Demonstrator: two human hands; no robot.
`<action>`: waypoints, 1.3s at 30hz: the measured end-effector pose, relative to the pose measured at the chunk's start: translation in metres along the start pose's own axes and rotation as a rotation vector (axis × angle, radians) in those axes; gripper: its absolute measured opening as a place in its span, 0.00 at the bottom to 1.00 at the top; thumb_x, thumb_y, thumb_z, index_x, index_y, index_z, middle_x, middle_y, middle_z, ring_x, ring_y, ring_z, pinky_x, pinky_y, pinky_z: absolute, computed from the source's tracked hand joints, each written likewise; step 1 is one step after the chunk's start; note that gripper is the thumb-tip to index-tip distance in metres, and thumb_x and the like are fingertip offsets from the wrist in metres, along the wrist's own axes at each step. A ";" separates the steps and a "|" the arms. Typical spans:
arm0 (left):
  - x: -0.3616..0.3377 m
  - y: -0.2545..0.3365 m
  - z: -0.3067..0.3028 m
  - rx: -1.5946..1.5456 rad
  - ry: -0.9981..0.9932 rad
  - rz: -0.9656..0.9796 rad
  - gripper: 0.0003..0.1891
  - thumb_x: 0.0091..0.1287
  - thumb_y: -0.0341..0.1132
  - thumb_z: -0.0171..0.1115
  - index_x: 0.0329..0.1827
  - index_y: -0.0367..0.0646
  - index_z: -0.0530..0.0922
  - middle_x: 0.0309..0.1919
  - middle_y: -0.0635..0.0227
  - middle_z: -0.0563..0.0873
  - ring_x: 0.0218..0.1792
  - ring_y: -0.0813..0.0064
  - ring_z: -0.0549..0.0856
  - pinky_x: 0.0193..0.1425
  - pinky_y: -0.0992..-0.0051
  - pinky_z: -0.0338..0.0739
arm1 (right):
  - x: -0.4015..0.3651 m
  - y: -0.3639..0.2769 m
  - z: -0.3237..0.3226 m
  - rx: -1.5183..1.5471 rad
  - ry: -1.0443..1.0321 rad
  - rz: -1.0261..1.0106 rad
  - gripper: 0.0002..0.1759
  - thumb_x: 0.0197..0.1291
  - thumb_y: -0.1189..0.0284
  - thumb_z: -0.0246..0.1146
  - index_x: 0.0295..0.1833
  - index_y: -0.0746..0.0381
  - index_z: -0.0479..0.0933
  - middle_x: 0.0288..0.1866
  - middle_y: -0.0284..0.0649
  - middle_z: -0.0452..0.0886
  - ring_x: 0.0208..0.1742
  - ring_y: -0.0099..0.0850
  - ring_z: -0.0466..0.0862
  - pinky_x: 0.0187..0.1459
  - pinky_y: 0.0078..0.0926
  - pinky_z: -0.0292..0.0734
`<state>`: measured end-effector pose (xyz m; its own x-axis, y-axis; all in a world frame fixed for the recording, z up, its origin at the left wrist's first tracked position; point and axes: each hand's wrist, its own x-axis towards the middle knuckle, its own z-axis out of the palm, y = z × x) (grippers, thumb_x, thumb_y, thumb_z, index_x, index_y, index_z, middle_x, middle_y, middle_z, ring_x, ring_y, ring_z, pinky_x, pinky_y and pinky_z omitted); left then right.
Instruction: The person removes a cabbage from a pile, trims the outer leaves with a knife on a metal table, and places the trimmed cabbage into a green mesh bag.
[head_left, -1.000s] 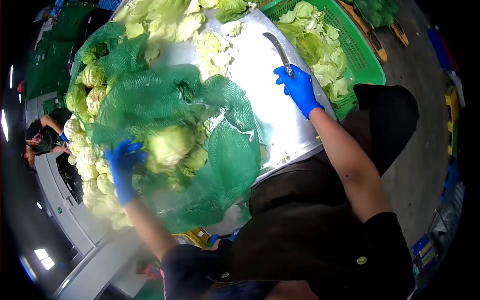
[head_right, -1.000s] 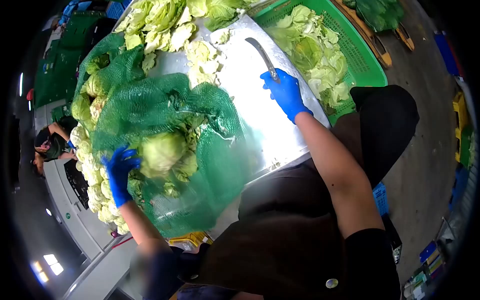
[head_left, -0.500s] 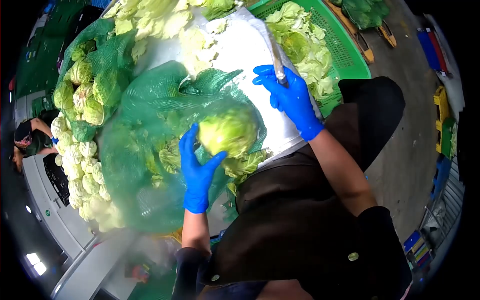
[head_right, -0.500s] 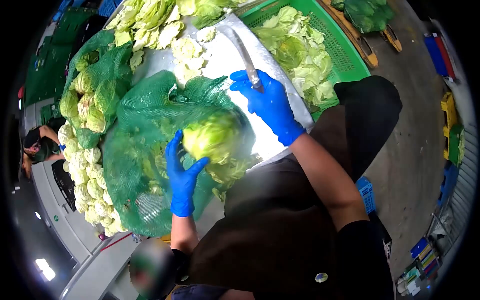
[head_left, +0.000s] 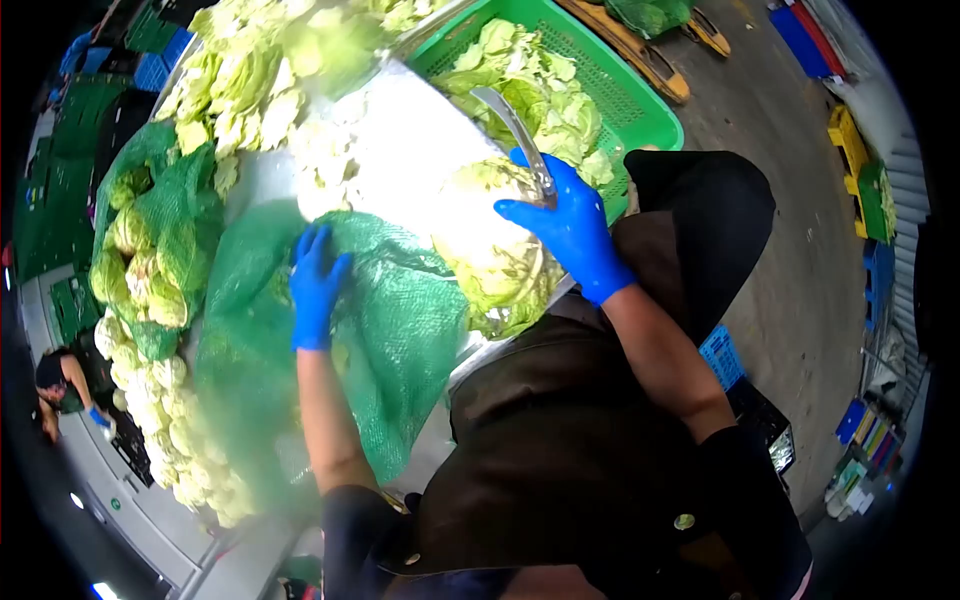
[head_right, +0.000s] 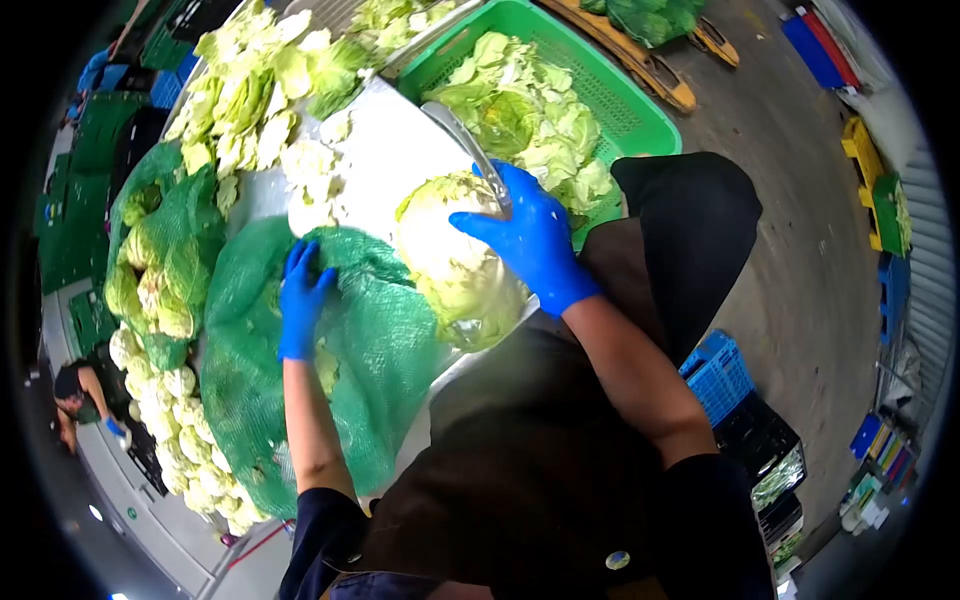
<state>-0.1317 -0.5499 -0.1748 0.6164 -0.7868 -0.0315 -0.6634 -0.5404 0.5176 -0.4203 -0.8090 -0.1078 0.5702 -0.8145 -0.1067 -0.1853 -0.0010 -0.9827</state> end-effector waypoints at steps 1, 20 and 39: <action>0.002 0.006 -0.007 0.010 -0.003 -0.076 0.23 0.66 0.36 0.66 0.62 0.35 0.76 0.62 0.50 0.76 0.61 0.56 0.78 0.64 0.64 0.73 | 0.012 -0.007 -0.001 -0.014 0.003 0.009 0.34 0.49 0.62 0.78 0.60 0.65 0.76 0.49 0.47 0.84 0.47 0.32 0.85 0.51 0.30 0.79; 0.058 0.129 0.027 -1.461 -0.022 -0.343 0.28 0.77 0.52 0.43 0.71 0.41 0.68 0.66 0.60 0.75 0.64 0.64 0.77 0.68 0.62 0.72 | 0.034 0.007 0.019 0.302 -0.146 0.476 0.24 0.64 0.52 0.65 0.53 0.61 0.79 0.25 0.28 0.72 0.22 0.17 0.68 0.23 0.21 0.64; -0.004 0.161 -0.006 -0.913 0.044 -0.341 0.38 0.65 0.33 0.66 0.77 0.40 0.57 0.70 0.55 0.66 0.68 0.64 0.68 0.74 0.66 0.62 | -0.047 0.025 0.036 -0.610 -0.238 -0.170 0.10 0.66 0.70 0.60 0.49 0.59 0.72 0.34 0.47 0.81 0.31 0.45 0.84 0.28 0.40 0.77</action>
<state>-0.2384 -0.6322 -0.0866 0.7421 -0.6091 -0.2799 0.1260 -0.2834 0.9507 -0.4230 -0.7500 -0.1331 0.7794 -0.6239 -0.0573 -0.4560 -0.5022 -0.7347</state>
